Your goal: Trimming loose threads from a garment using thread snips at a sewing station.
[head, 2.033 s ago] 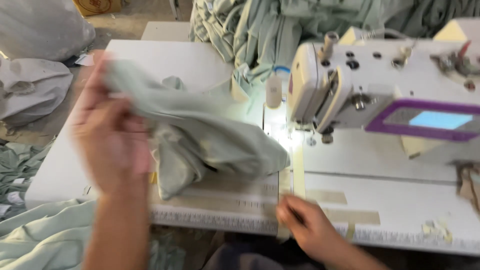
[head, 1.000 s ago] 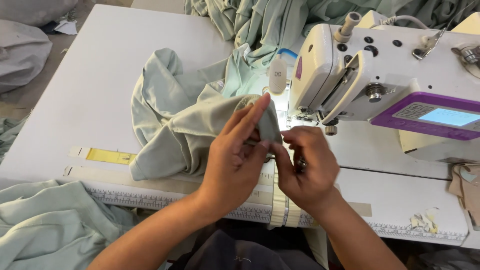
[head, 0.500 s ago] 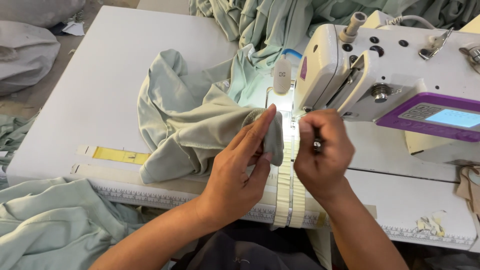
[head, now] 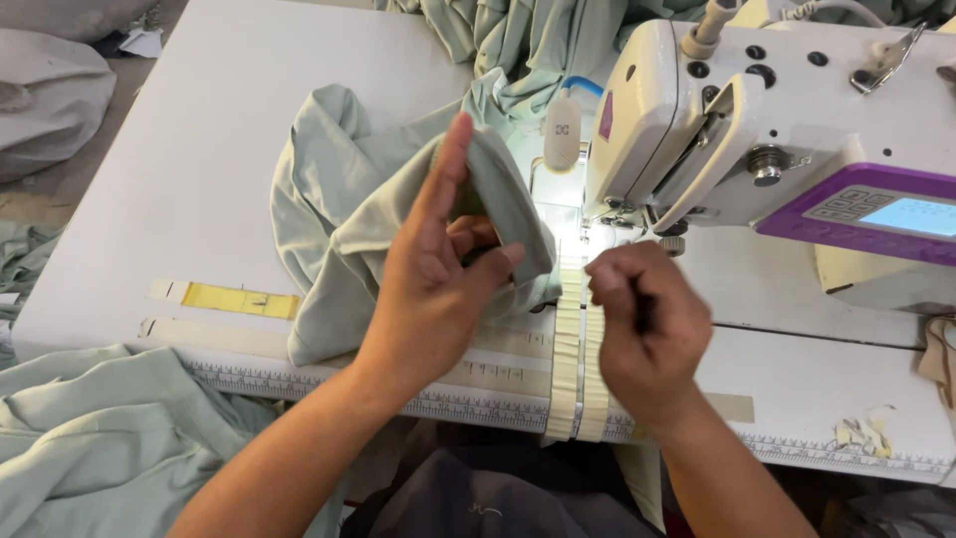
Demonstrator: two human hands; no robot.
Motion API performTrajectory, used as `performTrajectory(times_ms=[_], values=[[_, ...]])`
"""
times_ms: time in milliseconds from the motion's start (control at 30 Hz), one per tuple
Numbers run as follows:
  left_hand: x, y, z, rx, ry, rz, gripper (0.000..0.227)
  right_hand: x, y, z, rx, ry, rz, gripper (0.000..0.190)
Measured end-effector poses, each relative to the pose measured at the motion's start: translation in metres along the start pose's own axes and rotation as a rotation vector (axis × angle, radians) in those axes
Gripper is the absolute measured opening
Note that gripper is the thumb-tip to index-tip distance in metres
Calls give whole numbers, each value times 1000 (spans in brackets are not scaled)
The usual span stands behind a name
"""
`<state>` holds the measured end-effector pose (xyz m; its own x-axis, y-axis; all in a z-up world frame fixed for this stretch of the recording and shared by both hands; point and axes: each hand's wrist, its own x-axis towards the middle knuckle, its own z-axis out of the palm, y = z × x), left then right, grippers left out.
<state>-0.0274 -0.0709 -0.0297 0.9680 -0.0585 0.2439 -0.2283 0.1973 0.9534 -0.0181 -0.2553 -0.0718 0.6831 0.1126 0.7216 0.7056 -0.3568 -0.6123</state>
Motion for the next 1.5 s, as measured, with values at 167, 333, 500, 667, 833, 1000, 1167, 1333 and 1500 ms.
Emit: performTrajectory(times_ms=[167, 333, 500, 667, 833, 1000, 1167, 1333, 1500], values=[[10, 0, -1, -221, 11, -46, 95, -6, 4, 15, -65, -11, -143, 5], [4, -1, 9, -188, 17, -55, 96, 10, 19, 29, -197, 48, -372, 5], [2, 1, 3, -159, 34, -23, 94, 6, 28, 19, -168, 82, -224, 17], [2, 3, -4, -199, 55, -21, 91, -2, 11, 10, -114, 165, -100, 25], [-19, 27, -1, -137, -24, 231, 97, -14, 14, 64, -200, -199, 160, 37], [1, 58, -112, 1227, 442, 769, 43, 27, -9, 29, 197, -87, 6, 20], [-22, 101, -158, 1086, 472, 421, 9, 93, -54, -10, 148, -268, 199, 18], [-45, 51, -71, 784, 75, 246, 72, 107, -70, -2, 243, -390, 456, 31], [-28, 14, -68, 754, -66, 81, 22, 110, -65, -10, 346, -354, 498, 19]])
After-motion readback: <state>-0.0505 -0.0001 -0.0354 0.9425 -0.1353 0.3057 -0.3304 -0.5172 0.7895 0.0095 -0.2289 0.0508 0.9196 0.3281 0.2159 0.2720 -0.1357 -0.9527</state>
